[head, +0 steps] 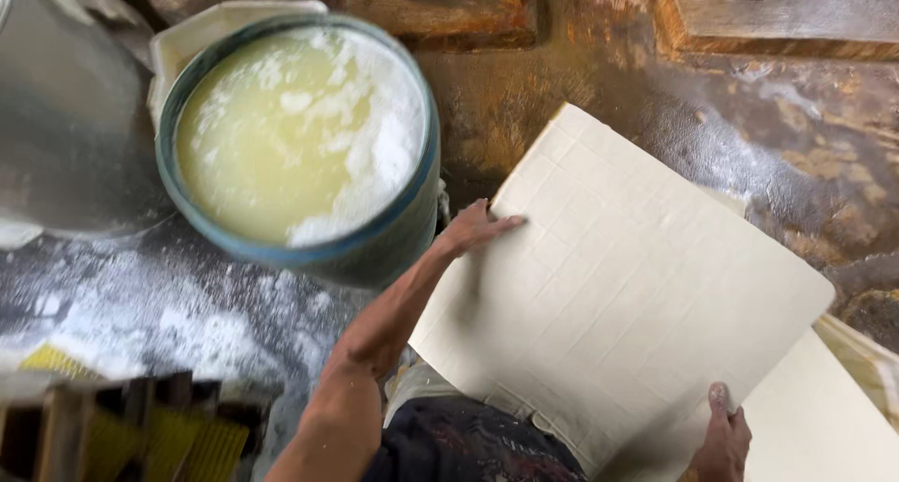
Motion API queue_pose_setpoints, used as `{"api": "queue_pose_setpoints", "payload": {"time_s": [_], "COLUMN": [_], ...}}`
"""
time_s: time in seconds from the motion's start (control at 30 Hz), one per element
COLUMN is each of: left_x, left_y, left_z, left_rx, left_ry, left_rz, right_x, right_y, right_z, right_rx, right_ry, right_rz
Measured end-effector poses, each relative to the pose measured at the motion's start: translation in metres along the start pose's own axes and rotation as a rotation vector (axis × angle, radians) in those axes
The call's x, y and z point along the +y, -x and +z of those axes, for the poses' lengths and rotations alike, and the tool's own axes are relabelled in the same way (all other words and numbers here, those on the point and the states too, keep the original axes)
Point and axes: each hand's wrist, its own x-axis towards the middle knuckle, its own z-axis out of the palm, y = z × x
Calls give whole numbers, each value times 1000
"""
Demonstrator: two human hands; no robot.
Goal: The person removes small pieces from a large block of white tofu, then uses a knife to cut the block into strips. The strips are placed into a slatted wooden frame and scraped with the knife. The person repeats this process with another block of tofu.
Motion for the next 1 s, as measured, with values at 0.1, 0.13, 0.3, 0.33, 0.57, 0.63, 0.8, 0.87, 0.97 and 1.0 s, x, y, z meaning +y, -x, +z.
{"api": "queue_pose_setpoints", "payload": {"time_s": [0.1,0.13,0.3,0.33,0.57,0.63,0.8,0.87,0.97,1.0], "left_x": [31,36,102,112,132,133,156,160,169,168], "left_y": [-116,-143,-293,-316,-493,-543,-683,-728,-802,-821], "left_z": [-17,-18,-81,-91,-215,-251,-379,-420,-487,-503], "left_rx": [23,-12,-58,-57,-10,13,26,132,224,234], "left_ry": [-43,-52,51,62,133,160,118,134,119,119], "left_rz": [62,44,41,22,16,-1,-90,-110,-78,-71], "right_x": [-50,-68,-187,-210,-368,-415,-542,-589,-653,-670], "right_y": [-72,-95,-209,-227,-358,-391,-459,-484,-528,-542], "right_z": [56,72,147,161,313,369,519,564,640,664], "right_rx": [28,35,75,88,-30,-53,-40,-71,-133,-154], "right_ry": [48,61,130,155,179,152,124,114,4,-30], "right_rz": [16,16,-54,-80,-68,-25,-49,-142,-122,-80]}}
